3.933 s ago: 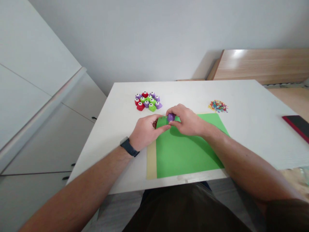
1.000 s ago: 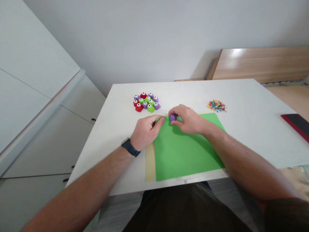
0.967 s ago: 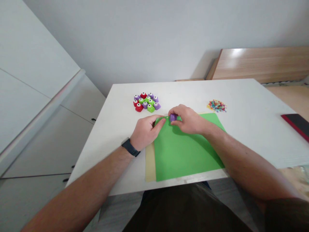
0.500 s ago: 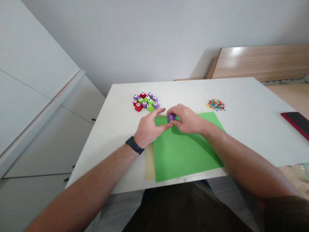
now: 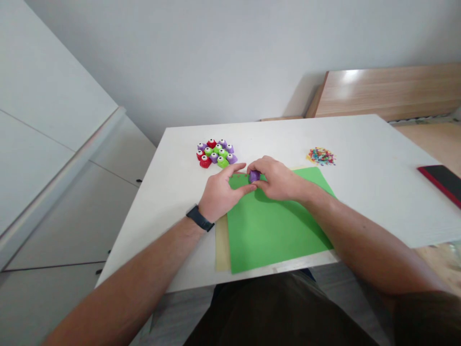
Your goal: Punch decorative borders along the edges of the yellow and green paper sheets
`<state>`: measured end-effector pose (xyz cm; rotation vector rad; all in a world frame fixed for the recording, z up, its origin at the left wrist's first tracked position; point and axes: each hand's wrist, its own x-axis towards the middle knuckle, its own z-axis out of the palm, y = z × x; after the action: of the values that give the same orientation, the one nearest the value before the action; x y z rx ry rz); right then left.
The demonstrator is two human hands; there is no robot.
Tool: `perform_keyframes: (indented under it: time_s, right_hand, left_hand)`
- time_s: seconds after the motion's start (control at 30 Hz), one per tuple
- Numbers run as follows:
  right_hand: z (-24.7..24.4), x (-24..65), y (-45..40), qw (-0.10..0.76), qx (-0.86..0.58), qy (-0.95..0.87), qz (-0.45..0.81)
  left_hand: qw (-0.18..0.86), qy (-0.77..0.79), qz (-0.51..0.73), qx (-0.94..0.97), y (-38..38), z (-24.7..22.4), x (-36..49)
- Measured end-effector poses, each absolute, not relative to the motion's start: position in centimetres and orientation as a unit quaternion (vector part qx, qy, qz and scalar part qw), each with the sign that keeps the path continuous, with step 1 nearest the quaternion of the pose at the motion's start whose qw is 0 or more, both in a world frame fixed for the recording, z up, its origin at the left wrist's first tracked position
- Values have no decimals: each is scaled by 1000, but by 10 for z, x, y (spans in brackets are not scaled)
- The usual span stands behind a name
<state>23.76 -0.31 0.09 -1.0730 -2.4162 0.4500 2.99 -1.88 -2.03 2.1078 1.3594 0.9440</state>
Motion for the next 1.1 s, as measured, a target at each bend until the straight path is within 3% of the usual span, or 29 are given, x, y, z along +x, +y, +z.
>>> perform_keyframes:
  time_s: [1.1]
  right_hand:
    - [7, 247, 2, 230, -393, -874, 168]
  left_hand:
    - [234, 503, 334, 762, -19, -21, 28]
